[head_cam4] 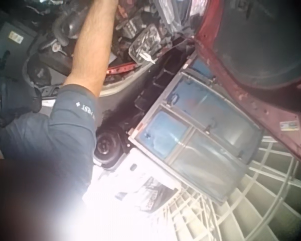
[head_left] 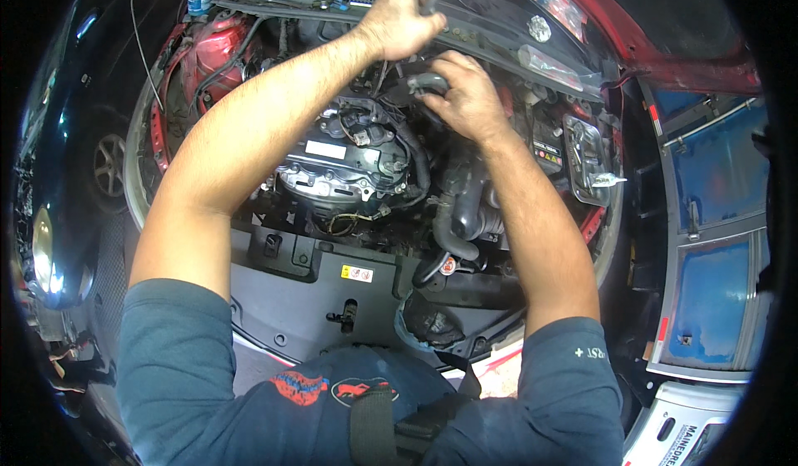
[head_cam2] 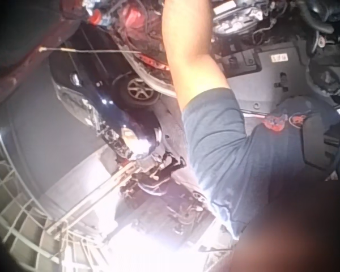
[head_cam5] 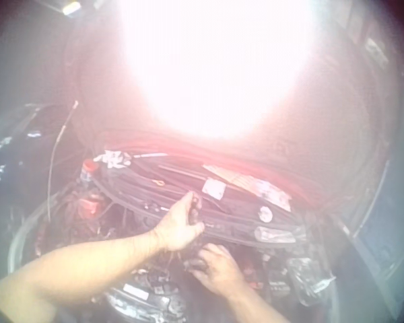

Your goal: The person removes a large black air intake hose from the engine bay, then uses pliers to loosen and remove a hose clamp. They reposition the hose and reattach the clamp, tightening it by hand and with pliers. The person works on the engine bay of a red car in a garage.

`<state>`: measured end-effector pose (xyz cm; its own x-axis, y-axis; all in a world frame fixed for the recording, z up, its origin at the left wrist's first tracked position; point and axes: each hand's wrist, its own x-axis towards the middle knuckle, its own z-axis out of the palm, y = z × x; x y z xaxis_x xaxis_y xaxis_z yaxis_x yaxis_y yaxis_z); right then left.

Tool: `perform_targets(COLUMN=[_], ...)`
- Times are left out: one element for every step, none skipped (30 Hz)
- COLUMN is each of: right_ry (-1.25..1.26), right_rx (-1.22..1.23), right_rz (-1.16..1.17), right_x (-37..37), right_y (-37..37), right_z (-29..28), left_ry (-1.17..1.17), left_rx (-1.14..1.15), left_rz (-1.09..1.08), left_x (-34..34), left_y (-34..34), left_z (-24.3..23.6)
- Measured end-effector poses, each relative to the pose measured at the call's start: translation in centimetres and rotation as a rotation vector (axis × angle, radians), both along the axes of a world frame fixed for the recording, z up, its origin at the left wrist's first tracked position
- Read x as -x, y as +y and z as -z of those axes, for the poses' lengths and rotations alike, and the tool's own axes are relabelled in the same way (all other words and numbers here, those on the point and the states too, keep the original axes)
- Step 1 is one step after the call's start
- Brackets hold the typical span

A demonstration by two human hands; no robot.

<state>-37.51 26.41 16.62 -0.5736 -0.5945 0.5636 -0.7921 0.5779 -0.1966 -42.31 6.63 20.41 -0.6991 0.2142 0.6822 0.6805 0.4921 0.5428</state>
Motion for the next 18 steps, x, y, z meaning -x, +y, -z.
perform_targets(right_ry=[-0.068,-0.124,-0.243,-0.288,-0.266,-0.238,-0.241,-0.120,-0.155,-0.163,-0.168,-0.257,-0.230,-0.171,-0.099,-0.340,-0.547,-0.644], right_rx=[0.015,0.113,0.185,0.187,0.191,0.208,0.215,0.097,0.128,0.154,0.179,0.166,0.151,0.107,0.089,0.310,0.498,0.592], right_rz=[0.077,0.121,0.242,0.306,0.202,0.183,0.148,0.185,0.263,0.293,0.322,0.396,0.403,0.366,0.390,0.274,0.214,0.206], right_x=[0.2,0.3,0.5,0.8,1.1,1.5,1.9,2.4,2.7,3.2,3.6,4.1,4.4,4.4,4.3,4.1,3.6,3.0], right_y=[0.5,1.2,1.7,2.0,2.3,2.4,2.4,2.8,3.1,3.6,4.1,4.5,5.0,5.0,5.2,4.9,4.6,4.2], right_z=[-0.5,-1.1,-1.5,-1.5,-1.4,-1.0,-0.5,-0.1,0.4,0.6,0.8,0.9,0.9,1.2,1.1,1.2,1.1,1.0], left_ry=[-0.048,-0.005,0.042,-0.120,-0.122,0.008,0.202,0.304,0.269,0.261,0.309,0.371,0.425,0.381,0.367,0.350,0.329,0.347], left_rx=[-0.141,-0.298,-0.454,-0.445,-0.310,-0.203,-0.100,-0.042,-0.055,-0.053,-0.073,-0.055,-0.041,-0.022,-0.012,0.001,0.023,0.028], left_rz=[-0.060,0.058,0.182,0.219,0.012,0.117,0.238,0.234,0.221,0.201,0.200,0.215,0.235,0.272,0.270,0.275,0.283,0.275], left_x=[0.4,1.1,1.5,1.4,1.0,0.5,0.0,-1.1,-2.1,-3.0,-3.8,-4.5,-5.2,-5.7,-6.1,-6.9,-7.5,-8.1], left_y=[-0.2,-0.5,-0.4,-0.3,0.8,1.9,3.0,4.2,5.0,5.7,6.4,7.1,7.7,8.2,8.7,9.0,9.2,9.2], left_z=[0.2,-0.1,-0.4,-0.3,0.2,0.6,0.9,1.6,2.3,2.9,3.5,4.2,4.9,5.4,5.9,6.7,7.2,7.7])
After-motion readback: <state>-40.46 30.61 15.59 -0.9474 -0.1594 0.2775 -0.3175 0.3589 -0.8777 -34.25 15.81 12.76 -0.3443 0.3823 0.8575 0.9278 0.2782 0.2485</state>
